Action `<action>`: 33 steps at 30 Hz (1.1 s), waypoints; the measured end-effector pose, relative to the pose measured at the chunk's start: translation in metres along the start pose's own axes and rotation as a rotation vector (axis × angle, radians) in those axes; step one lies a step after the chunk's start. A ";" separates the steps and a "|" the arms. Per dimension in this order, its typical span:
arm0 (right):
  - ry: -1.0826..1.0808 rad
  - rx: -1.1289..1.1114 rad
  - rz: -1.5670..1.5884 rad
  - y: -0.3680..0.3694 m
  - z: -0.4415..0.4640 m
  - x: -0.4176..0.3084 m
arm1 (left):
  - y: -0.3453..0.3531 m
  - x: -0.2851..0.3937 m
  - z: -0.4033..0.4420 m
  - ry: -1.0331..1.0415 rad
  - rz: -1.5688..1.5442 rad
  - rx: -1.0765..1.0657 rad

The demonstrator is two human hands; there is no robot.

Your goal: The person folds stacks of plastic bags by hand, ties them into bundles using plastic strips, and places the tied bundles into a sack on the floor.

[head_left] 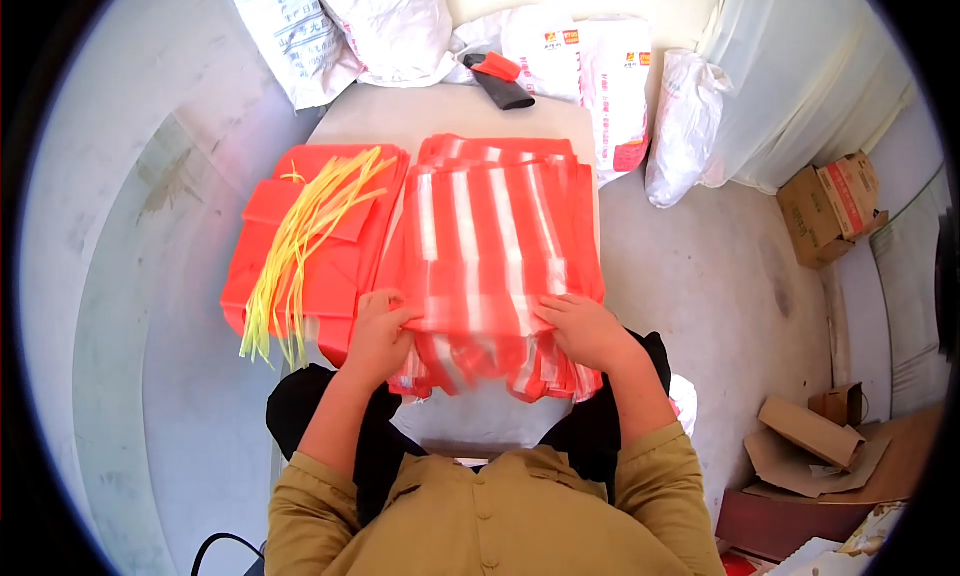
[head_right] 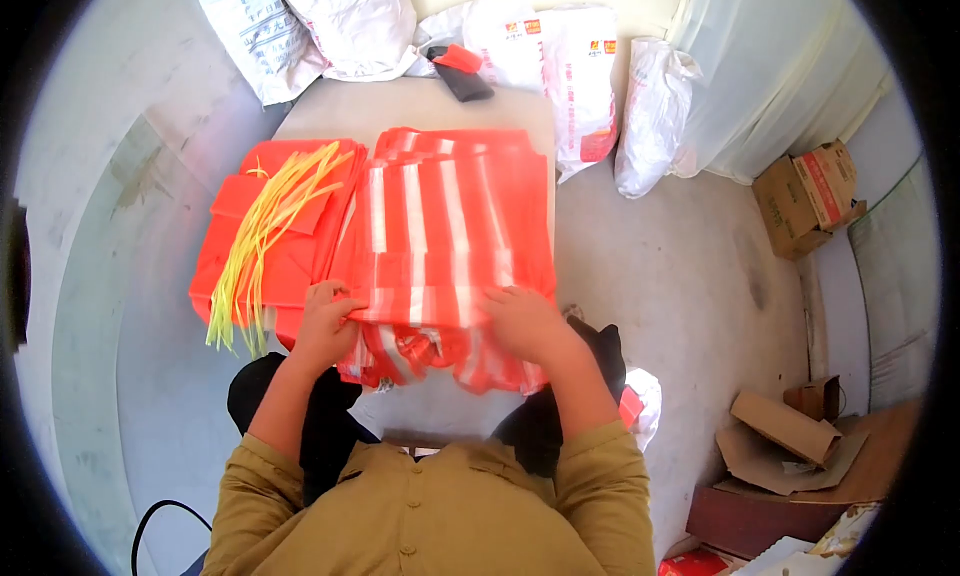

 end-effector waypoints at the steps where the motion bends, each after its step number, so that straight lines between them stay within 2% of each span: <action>1: 0.026 -0.040 0.081 -0.007 -0.003 0.000 | 0.000 -0.006 -0.002 0.020 -0.081 0.010; 3: 0.099 -0.086 0.221 -0.016 -0.008 0.005 | 0.002 -0.021 -0.005 0.059 -0.245 0.031; 6: 0.214 -0.082 0.319 -0.023 -0.005 0.013 | 0.013 -0.031 -0.010 -0.624 -0.868 -0.176; 9: 0.290 -0.011 0.213 -0.033 0.016 0.016 | 0.028 -0.037 0.000 -0.674 -0.781 -0.116; 11: 0.348 0.051 0.087 -0.035 0.030 0.013 | 0.039 -0.041 0.010 -0.653 -0.560 -0.047; 14: 0.217 0.244 -0.082 -0.017 0.042 0.012 | 0.040 -0.032 0.026 -0.735 -0.391 0.018; 15: 0.092 0.308 -0.081 -0.004 0.045 0.009 | 0.039 -0.024 0.031 -0.779 -0.362 0.033; 18: -0.148 0.408 -0.056 0.034 0.046 -0.007 | 0.043 0.002 0.038 -0.409 0.117 0.319; 21: -0.141 0.335 -0.045 0.049 0.044 -0.020 | 0.047 0.021 0.035 -0.015 0.166 0.002; 24: -0.129 0.305 -0.078 0.053 0.048 -0.023 | 0.054 0.036 0.037 0.144 0.101 -0.273; 29: -0.156 0.278 -0.050 0.056 0.057 -0.020 | 0.075 0.031 0.037 0.204 0.211 -0.191; 33: -0.176 0.402 -0.108 0.067 0.066 -0.034 | 0.077 0.030 0.042 0.238 0.218 -0.224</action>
Point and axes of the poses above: each hand's wrist, its own z-axis towards the middle knuckle, its own y-axis out of the palm, x = y × z, the point moved 1 cm from there along z, towards the middle knuckle, and after that the axes turned 3 degrees about x, right-handed, at the moved point
